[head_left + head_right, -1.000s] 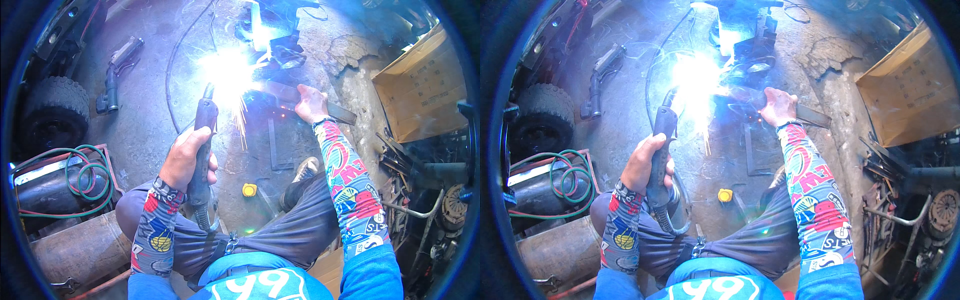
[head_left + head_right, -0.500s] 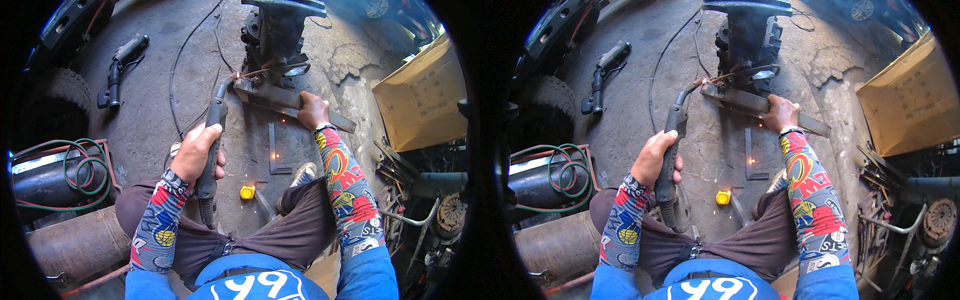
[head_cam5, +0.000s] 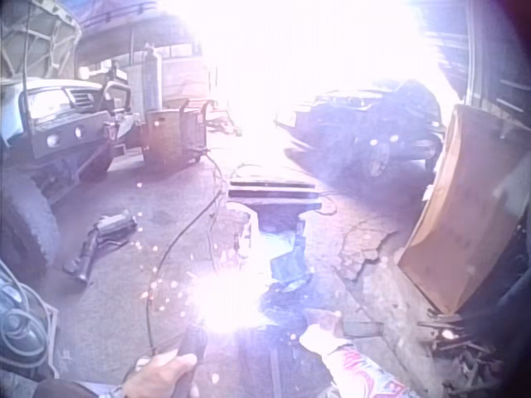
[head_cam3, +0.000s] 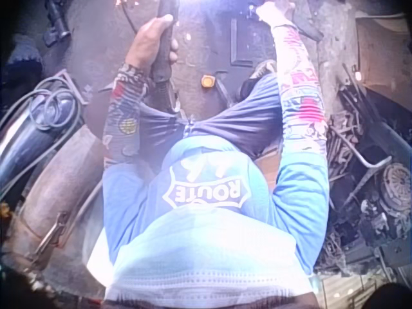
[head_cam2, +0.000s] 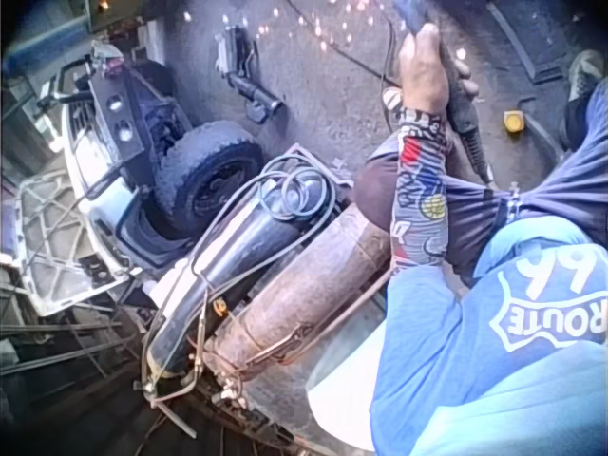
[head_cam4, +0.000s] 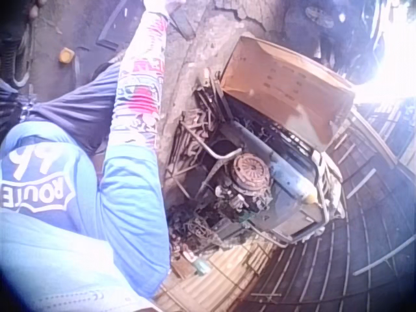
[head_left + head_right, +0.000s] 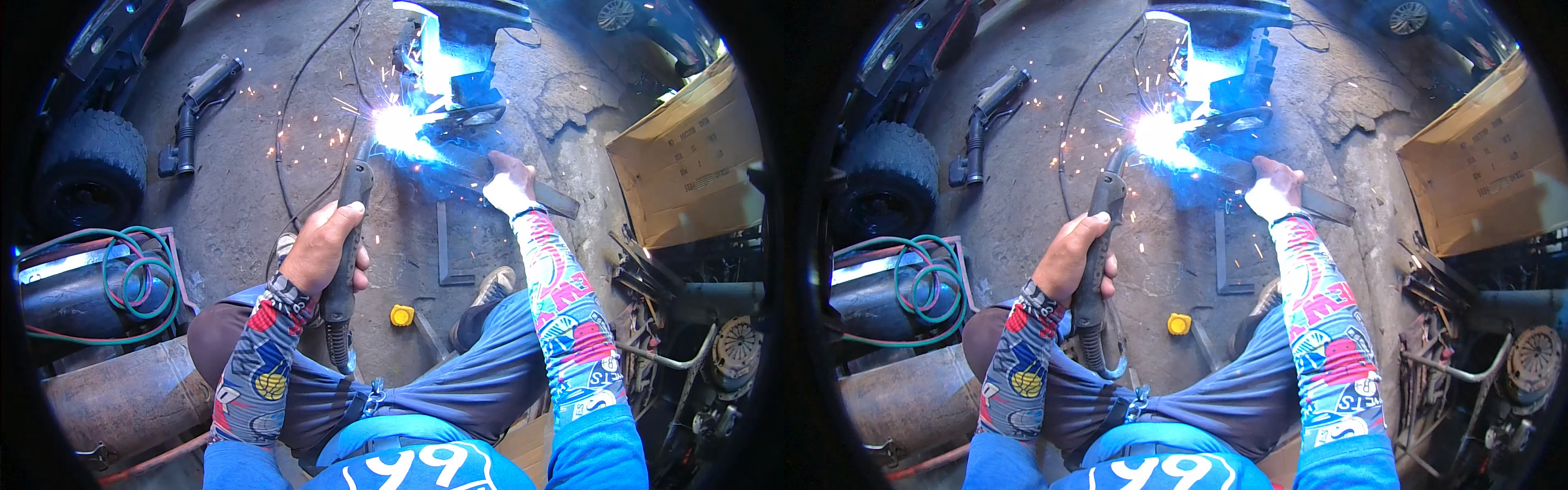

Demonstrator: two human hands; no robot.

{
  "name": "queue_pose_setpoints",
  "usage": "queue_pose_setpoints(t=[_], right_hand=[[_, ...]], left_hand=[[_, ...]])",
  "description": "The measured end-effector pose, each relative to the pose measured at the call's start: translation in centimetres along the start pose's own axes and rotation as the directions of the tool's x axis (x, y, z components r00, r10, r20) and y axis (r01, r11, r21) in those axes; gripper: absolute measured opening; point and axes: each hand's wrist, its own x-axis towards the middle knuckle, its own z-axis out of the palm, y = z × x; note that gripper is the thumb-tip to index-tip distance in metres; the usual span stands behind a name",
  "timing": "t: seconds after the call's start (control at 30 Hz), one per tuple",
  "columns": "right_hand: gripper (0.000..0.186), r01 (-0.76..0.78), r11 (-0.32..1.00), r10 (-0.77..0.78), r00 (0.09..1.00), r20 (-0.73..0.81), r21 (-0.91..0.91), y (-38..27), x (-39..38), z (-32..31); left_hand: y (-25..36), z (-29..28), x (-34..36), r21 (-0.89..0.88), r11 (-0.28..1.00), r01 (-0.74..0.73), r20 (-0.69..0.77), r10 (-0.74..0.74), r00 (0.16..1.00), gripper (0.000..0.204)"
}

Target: The person welds a rectangular metal frame using a handheld welding torch, creating bright sparks. They position and reposition the frame on the floor, then weld multiple joints to assemble the structure.

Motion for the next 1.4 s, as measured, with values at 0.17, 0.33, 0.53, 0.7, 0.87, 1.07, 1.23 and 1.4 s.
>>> queue_pose_setpoints(t=[0.17, 0.33, 0.53, 0.7, 0.87, 1.07, 1.23, 1.4], right_hand=[[0.023, -0.013, 1.0, 0.014, 1.0, 0.026, -0.017, -0.5, 0.1, -0.6], [0.019, -0.036, 0.999, 0.035, 0.998, 0.058, 0.006, -0.6, 0.1, -1.0], [0.016, -0.05, 0.998, 0.048, 0.998, 0.052, 0.043, -0.6, 0.0, -0.9], [0.026, -0.055, 0.998, 0.056, 0.995, 0.087, -0.01, -0.3, 0.4, -0.7], [0.032, 0.024, 1.0, -0.024, 0.999, -0.04, 0.012, 0.1, -0.2, 0.1], [0.031, 0.001, 1.0, -0.001, 0.999, -0.037, 0.014, 0.3, -0.3, 0.3], [0.025, -0.01, 1.0, 0.012, 0.998, -0.055, 0.029, -0.2, 0.0, 0.1], [0.017, -0.025, 0.998, 0.024, 0.999, 0.025, 0.051, -0.6, 0.1, -1.1]], left_hand=[[0.1, 0.0, 0.0, -0.003, 1.0, 0.0, 0.014, 0.0, 1.0, 0.041], [0.1, -0.1, -0.1, 0.005, 1.0, 0.017, 0.011, -0.017, 1.0, 0.041], [-0.1, -0.1, 0.0, -0.005, 1.0, 0.019, 0.011, -0.019, 1.0, 0.04], [0.0, -0.1, -0.1, -0.019, 0.999, 0.033, 0.004, -0.032, 0.999, 0.036], [0.1, 0.0, -0.1, -0.004, 1.0, 0.018, -0.005, -0.018, 1.0, 0.035], [0.1, 0.0, -0.2, 0.01, 1.0, 0.02, -0.008, -0.02, 1.0, 0.036], [0.1, 0.1, -0.2, 0.009, 1.0, 0.021, -0.024, -0.021, 1.0, 0.036], [0.1, -0.3, -0.6, -0.002, 1.0, 0.027, -0.001, -0.027, 1.0, 0.039]])
